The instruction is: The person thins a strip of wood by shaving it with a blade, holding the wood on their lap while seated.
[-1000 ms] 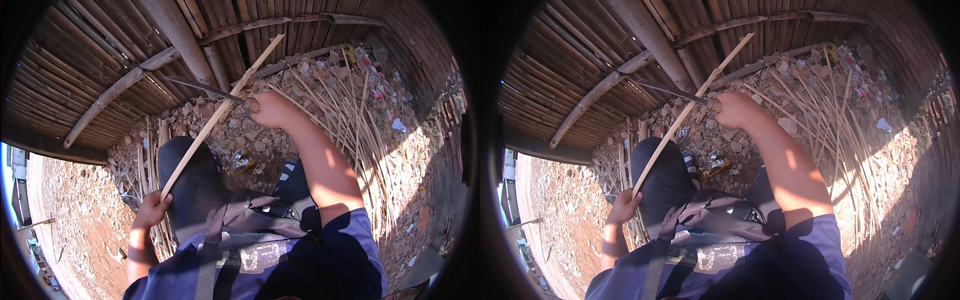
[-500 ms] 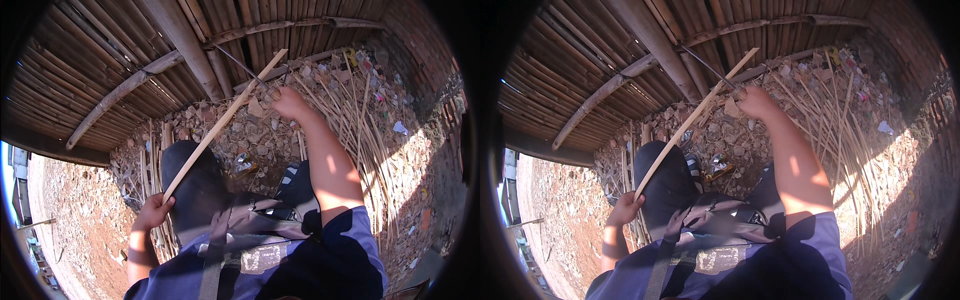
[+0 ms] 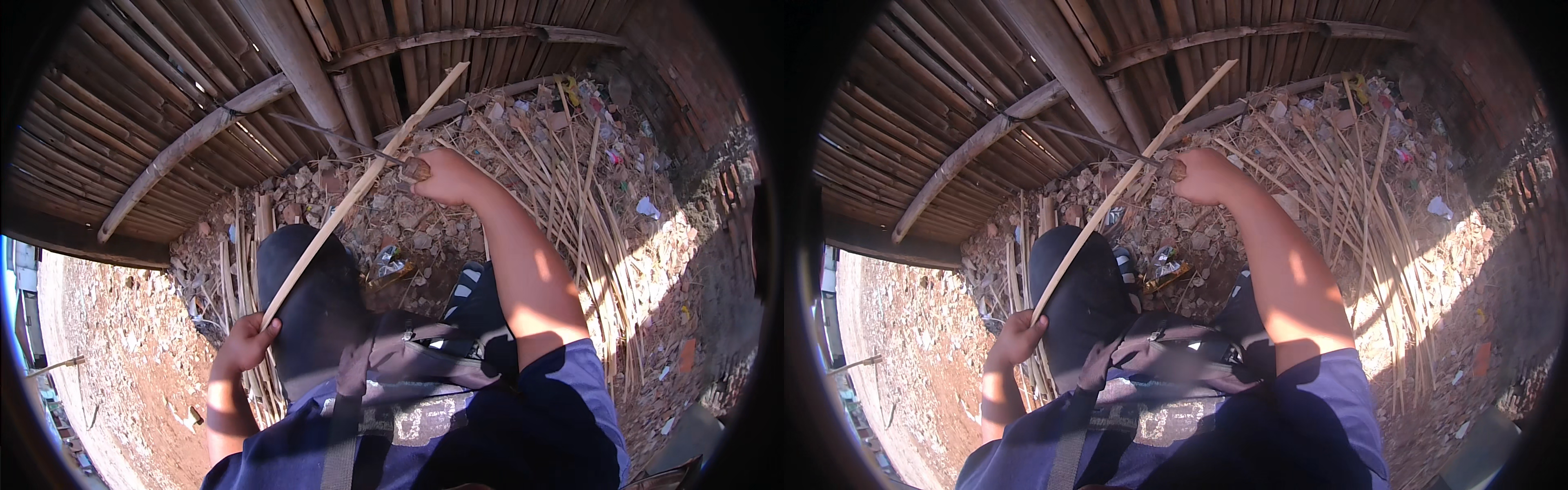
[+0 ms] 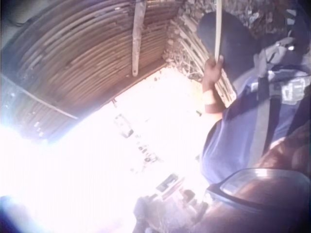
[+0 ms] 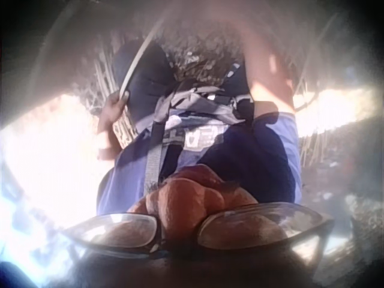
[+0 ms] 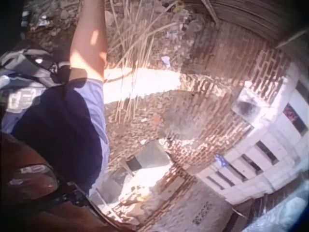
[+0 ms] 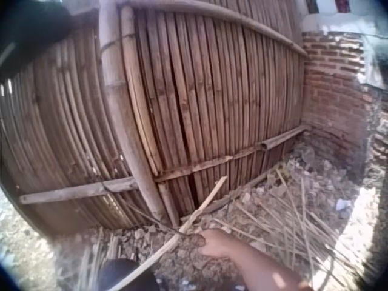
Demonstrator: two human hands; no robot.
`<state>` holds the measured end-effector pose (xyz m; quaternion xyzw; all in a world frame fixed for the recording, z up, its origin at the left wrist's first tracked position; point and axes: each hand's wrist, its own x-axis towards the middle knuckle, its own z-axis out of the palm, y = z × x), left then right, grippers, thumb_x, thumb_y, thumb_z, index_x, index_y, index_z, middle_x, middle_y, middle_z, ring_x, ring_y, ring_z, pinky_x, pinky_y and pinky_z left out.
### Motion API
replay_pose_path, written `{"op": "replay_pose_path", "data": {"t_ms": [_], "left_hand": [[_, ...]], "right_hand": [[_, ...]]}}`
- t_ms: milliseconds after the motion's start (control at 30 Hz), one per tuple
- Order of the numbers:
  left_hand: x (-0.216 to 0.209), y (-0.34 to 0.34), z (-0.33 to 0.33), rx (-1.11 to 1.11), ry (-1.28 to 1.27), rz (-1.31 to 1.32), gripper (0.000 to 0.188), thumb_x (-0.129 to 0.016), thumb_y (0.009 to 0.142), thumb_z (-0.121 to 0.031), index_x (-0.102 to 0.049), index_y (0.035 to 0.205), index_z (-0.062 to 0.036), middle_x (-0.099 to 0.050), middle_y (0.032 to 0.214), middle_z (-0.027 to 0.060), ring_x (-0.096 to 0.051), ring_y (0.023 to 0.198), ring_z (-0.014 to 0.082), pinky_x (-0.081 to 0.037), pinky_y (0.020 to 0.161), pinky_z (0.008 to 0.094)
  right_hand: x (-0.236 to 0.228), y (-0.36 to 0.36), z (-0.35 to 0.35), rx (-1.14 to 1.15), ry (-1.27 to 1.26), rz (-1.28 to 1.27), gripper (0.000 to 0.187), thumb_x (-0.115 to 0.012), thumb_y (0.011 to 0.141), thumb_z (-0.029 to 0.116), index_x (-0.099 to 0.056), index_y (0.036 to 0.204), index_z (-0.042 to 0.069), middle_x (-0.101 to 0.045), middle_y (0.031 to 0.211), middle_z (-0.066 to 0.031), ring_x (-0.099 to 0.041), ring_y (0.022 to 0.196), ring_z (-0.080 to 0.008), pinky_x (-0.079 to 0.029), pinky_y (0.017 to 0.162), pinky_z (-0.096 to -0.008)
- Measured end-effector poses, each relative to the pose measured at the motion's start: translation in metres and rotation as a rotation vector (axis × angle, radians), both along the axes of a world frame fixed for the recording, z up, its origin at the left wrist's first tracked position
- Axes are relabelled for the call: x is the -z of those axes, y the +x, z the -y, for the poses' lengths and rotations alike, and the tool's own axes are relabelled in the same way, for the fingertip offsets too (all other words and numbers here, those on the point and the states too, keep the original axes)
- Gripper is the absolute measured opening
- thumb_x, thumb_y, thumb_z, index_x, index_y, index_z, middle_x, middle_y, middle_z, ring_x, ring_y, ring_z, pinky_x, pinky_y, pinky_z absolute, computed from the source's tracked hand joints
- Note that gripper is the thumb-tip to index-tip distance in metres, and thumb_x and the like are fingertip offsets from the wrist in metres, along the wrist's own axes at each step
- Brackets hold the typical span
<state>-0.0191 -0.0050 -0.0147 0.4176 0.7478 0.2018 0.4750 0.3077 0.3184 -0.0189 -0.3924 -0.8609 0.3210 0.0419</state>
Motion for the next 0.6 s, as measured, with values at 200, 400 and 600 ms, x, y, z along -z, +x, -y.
{"op": "replay_pose_path", "data": {"t_ms": [200,400,600], "left_hand": [[-0.014,0.004,-0.003,0.037,-0.045,-0.107,0.044,-0.065,0.099,-0.042,-0.062,0.083,-0.0015,-0.053,0.066,-0.0039,-0.044,0.062,0.0083,-0.04,0.057,0.0299],[0.005,-0.01,0.012,-0.031,-0.069,-0.027,0.043,-0.065,0.099,-0.042,-0.063,0.083,-0.0019,-0.054,0.067,-0.0049,-0.045,0.064,0.0079,-0.04,0.057,0.0295],[0.004,-0.004,0.001,-0.033,-0.001,0.071,0.042,-0.065,0.1,-0.041,-0.063,0.085,-0.0024,-0.055,0.07,-0.0062,-0.046,0.066,0.0072,-0.039,0.058,0.0283]], "right_hand": [[-0.008,0.003,0.005,0.285,-0.051,0.004,0.041,-0.068,0.076,0.02,-0.069,0.114,0.006,-0.07,0.105,-0.0214,-0.067,0.102,-0.0373,-0.053,0.09,-0.046],[-0.017,-0.016,0.036,-0.11,0.225,0.018,0.035,-0.074,0.074,0.024,-0.072,0.105,0.007,-0.072,0.092,-0.0199,-0.07,0.088,-0.0374,-0.055,0.08,-0.0453],[0.025,0.028,-0.032,0.385,-0.142,-0.109,0.038,-0.07,0.077,0.026,-0.072,0.111,0.009,-0.072,0.106,-0.0192,-0.068,0.099,-0.0387,-0.053,0.086,-0.0441]]}}
